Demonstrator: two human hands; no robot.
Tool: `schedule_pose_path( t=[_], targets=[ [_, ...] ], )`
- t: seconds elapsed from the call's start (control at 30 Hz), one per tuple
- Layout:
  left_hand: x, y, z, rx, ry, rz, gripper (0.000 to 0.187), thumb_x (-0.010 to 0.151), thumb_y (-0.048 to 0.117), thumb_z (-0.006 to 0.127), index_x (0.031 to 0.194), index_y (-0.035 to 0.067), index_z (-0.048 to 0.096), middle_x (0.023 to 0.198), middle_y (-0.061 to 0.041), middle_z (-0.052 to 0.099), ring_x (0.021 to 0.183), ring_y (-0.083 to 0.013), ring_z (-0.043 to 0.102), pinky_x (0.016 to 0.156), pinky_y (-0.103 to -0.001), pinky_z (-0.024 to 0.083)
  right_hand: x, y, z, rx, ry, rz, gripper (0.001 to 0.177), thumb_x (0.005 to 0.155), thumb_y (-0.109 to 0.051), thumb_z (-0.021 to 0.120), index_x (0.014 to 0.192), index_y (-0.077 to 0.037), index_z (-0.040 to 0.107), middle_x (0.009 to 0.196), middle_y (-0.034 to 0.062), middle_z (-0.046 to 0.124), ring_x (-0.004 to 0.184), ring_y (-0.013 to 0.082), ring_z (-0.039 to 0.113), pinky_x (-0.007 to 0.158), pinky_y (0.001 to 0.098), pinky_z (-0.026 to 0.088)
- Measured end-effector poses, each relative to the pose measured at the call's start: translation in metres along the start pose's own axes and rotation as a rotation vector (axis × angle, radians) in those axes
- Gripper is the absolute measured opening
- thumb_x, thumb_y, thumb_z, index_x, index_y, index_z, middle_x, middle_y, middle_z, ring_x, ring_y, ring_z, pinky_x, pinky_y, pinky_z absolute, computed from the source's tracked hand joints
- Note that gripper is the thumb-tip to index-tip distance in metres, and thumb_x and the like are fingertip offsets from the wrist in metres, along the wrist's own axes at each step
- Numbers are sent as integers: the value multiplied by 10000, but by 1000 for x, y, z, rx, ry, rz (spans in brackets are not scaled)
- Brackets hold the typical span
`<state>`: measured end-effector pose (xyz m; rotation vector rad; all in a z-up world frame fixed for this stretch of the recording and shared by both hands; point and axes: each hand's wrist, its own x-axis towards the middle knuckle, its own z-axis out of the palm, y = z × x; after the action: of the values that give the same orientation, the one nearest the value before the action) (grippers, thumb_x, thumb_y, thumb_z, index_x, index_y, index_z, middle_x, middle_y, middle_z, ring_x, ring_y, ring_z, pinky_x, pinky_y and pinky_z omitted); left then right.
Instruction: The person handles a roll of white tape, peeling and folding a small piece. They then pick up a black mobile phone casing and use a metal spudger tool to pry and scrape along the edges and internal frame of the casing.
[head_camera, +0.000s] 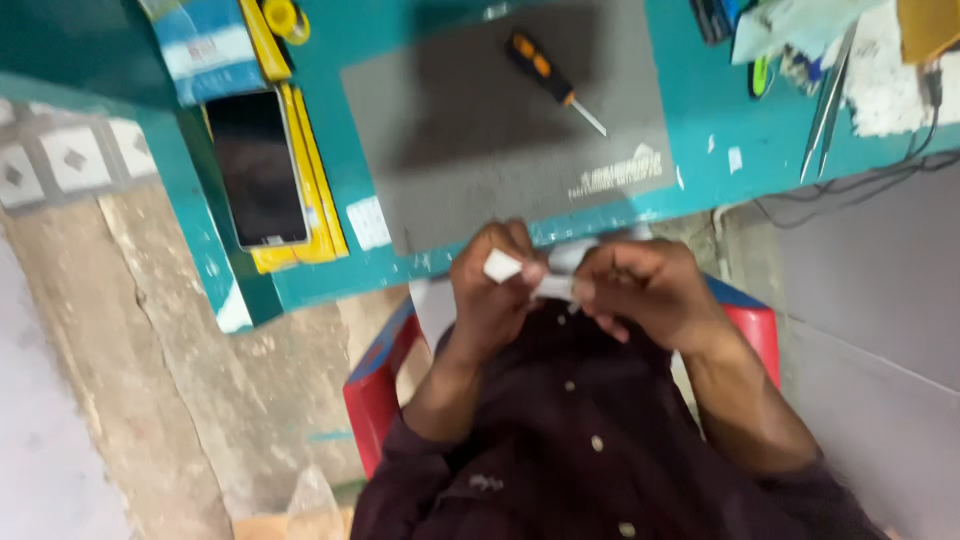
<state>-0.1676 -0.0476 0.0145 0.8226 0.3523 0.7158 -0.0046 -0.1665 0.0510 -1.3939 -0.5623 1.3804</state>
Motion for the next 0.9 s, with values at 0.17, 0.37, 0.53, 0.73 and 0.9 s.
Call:
schedule_pose_path(
  t=[0.17, 0.37, 0.53, 0.73, 0.9],
  targets=[
    [9, 4, 8, -82, -29, -87, 218, 1001, 92, 732, 946, 45, 527, 886, -65, 561, 628, -77, 498, 502, -220, 403, 11, 20, -12, 372, -214, 5, 129, 1014, -92, 644, 977, 32, 642, 793, 94, 675, 582, 112, 616, 442, 231, 455],
    [10, 10, 10, 17, -40, -65, 208, 1013, 106, 723, 964, 55, 527, 907, -75, 594, 606, -74, 502, 482, -222, 403, -1, 3, -2, -95, -11, -264, 197, 950, -60, 704, 1120, 26, 652, 984, 94, 697, 722, 116, 655, 528, 241, 531],
    [11, 10, 13, -84, -42, -120, 214, 1007, 102, 723, 976, 50, 518, 917, -92, 603, 605, -83, 514, 476, -223, 399, -3, -21, 9, -597, 228, -813, 408, 777, -75, 878, 1069, 26, 612, 1171, 169, 609, 849, 153, 666, 597, 260, 568],
    [11, 11, 16, -119, -12, -177, 184, 1018, 76, 687, 982, 46, 510, 930, -103, 606, 608, -93, 509, 470, -222, 392, -2, -21, 5, -979, 266, -1102, 203, 816, -1, 887, 944, -40, 735, 1031, 117, 689, 829, 244, 710, 665, 344, 593],
    [9, 15, 19, -113, -8, -226, 195, 1037, 102, 676, 967, 49, 502, 933, -105, 612, 574, -89, 497, 447, -219, 384, 5, -25, 3, -993, 202, -1198, 222, 810, 49, 866, 992, -27, 763, 913, 100, 702, 784, 243, 710, 619, 342, 577]
  ],
)
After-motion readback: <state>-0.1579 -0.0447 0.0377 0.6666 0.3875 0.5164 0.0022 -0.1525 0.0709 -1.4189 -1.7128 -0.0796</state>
